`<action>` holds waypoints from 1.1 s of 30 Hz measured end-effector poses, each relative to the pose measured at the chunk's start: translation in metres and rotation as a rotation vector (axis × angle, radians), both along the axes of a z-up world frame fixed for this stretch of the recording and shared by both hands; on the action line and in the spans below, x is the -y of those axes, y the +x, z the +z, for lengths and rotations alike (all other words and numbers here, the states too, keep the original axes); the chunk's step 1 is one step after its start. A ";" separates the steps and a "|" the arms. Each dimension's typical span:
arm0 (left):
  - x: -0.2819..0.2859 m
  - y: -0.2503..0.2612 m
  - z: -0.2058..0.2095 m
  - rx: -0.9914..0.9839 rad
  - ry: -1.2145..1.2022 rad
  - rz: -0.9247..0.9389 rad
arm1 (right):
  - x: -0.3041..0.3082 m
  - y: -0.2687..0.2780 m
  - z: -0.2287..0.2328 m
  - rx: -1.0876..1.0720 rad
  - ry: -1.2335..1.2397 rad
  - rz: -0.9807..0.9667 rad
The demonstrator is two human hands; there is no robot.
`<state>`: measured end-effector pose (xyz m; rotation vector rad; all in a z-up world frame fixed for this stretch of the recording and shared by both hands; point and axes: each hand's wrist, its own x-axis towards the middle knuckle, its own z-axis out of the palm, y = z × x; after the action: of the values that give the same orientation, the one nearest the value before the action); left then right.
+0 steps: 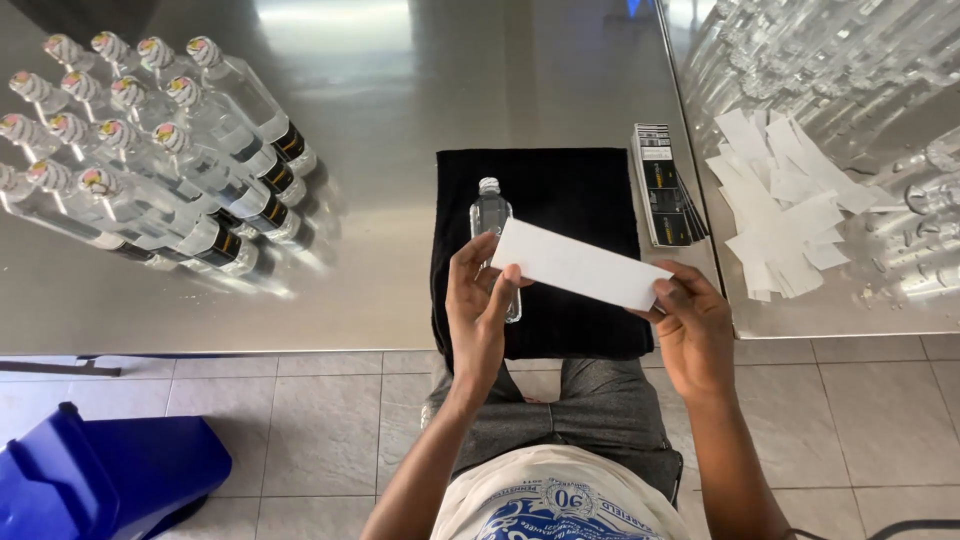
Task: A person manually applies adhesive labels to clear plastic water bottles at a stainless steel workstation.
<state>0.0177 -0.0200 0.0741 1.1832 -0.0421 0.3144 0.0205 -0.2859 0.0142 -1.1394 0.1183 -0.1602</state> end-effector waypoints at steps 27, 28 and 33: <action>0.035 -0.025 -0.009 -0.172 -0.235 -0.165 | -0.096 -0.025 0.071 0.629 -0.984 -0.107; 0.036 -0.025 -0.009 -0.170 -0.222 -0.163 | -0.095 -0.026 0.072 0.555 -0.939 -0.077; 0.040 -0.029 -0.017 -0.161 -0.152 -0.161 | -0.082 -0.029 0.068 0.286 -0.746 -0.006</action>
<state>-0.0112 -0.0599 0.0571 1.0435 0.0272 0.0785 -0.0086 -0.2036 0.0822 -1.8430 -0.2128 -0.3907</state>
